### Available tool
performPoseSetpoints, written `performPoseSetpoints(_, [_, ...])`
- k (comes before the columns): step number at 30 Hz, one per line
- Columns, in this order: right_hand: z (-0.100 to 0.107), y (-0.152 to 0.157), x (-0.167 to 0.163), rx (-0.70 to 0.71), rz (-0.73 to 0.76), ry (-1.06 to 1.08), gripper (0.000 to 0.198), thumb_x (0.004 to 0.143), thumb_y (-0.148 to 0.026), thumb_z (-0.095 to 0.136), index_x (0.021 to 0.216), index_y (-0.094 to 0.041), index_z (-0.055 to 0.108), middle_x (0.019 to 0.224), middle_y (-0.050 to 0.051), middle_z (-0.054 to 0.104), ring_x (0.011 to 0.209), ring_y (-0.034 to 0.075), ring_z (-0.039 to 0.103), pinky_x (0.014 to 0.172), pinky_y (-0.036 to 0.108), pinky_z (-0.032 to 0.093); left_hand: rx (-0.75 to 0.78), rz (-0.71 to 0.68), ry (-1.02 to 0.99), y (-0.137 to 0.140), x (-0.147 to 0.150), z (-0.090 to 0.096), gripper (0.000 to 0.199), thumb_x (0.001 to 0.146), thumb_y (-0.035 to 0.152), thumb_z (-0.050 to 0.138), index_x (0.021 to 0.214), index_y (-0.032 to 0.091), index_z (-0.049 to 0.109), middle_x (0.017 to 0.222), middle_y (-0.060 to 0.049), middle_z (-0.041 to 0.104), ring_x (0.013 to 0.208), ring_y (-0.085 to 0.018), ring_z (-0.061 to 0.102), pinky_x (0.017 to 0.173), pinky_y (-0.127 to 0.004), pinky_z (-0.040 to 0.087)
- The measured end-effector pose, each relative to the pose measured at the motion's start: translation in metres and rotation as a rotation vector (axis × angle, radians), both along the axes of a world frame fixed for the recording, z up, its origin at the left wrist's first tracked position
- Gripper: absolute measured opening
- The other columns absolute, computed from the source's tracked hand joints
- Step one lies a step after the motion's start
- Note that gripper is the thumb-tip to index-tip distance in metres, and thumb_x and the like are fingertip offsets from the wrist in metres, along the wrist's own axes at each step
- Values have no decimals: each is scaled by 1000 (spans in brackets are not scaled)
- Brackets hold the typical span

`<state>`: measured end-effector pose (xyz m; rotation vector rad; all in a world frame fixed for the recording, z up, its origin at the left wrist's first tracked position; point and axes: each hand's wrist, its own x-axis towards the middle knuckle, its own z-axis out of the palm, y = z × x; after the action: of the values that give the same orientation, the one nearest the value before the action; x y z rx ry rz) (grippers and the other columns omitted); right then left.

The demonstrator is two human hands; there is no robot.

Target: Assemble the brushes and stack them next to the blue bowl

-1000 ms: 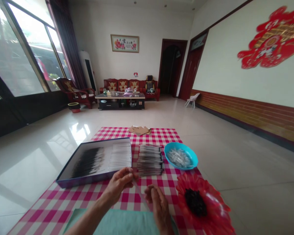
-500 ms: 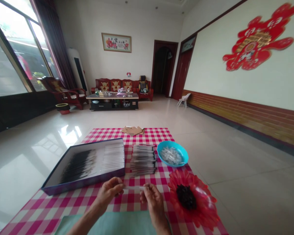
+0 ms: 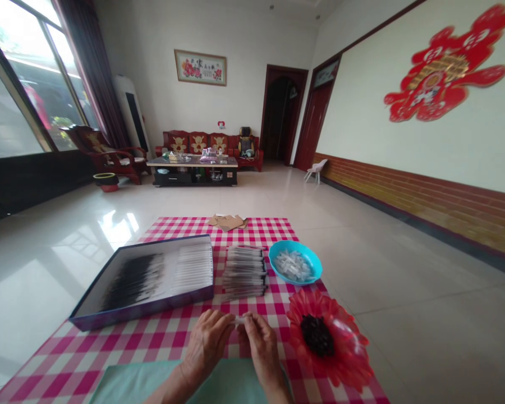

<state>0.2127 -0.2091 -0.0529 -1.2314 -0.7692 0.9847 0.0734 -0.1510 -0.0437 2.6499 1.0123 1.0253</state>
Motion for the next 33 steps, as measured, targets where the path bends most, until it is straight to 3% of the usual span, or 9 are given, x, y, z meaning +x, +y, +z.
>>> performPoseSetpoints(7, [2,4,-3,-25,-62,-81,29,74,-46,64,80,-18,67,74,3,67,68,18,59,60,24,47,80,68,28,-1,1,-5,17,89,26,45,88,23,62,68,-2,55,67,-17,47,67,-30,30])
performPoseSetpoints(10, [3,4,-5,-36,-82,-90,29,73,-47,66,77,-18,67,72,3,67,67,18,59,60,25,48,31,65,91,-2,0,-9,19,91,26,43,84,23,60,68,-3,56,66,-17,48,66,-30,29])
performPoseSetpoints(15, [6,2,1,-60,-78,-157,33,71,-48,67,84,-19,71,84,6,71,80,25,63,73,32,50,-119,-2,75,-2,-1,-10,26,92,26,37,78,21,58,68,-3,58,65,-16,51,64,-29,29])
performPoseSetpoints(18, [7,-1,10,-58,-33,-238,31,72,-47,66,87,-20,72,88,5,72,86,26,63,77,32,49,-340,-82,-29,1,-3,-5,29,91,31,38,75,21,60,63,-2,57,58,-15,49,57,-26,28])
performPoseSetpoints(21, [9,-4,16,-36,13,-301,26,75,-44,64,88,-23,72,88,3,72,87,25,63,77,30,48,-714,-234,-144,6,-4,1,39,89,44,40,67,19,61,52,2,48,48,-11,40,49,-24,24])
performPoseSetpoints(24, [13,-7,17,-13,34,-331,25,76,-44,64,87,-23,71,83,3,71,80,23,63,70,28,48,-1078,-357,-270,9,-5,2,49,82,58,45,64,15,61,49,3,41,46,-9,34,47,-23,23])
performPoseSetpoints(26, [15,-7,15,-14,45,-308,25,76,-44,64,87,-22,70,78,1,70,73,21,62,65,26,48,-1220,-369,-324,8,-4,3,51,78,61,48,67,13,62,48,4,39,45,-8,30,46,-23,22])
performPoseSetpoints(29, [18,-6,8,-19,45,-195,26,78,-45,61,89,-23,68,70,0,67,67,18,61,63,25,47,-1167,-339,-302,4,-4,7,45,81,55,49,67,14,62,48,3,42,45,-8,34,46,-22,24])
performPoseSetpoints(33, [19,-2,-6,-1,17,-66,28,80,-46,58,88,-21,67,77,1,68,70,17,61,65,26,47,-821,-174,-271,-2,-3,14,29,85,40,48,75,20,67,58,-1,58,53,-14,50,53,-23,33])
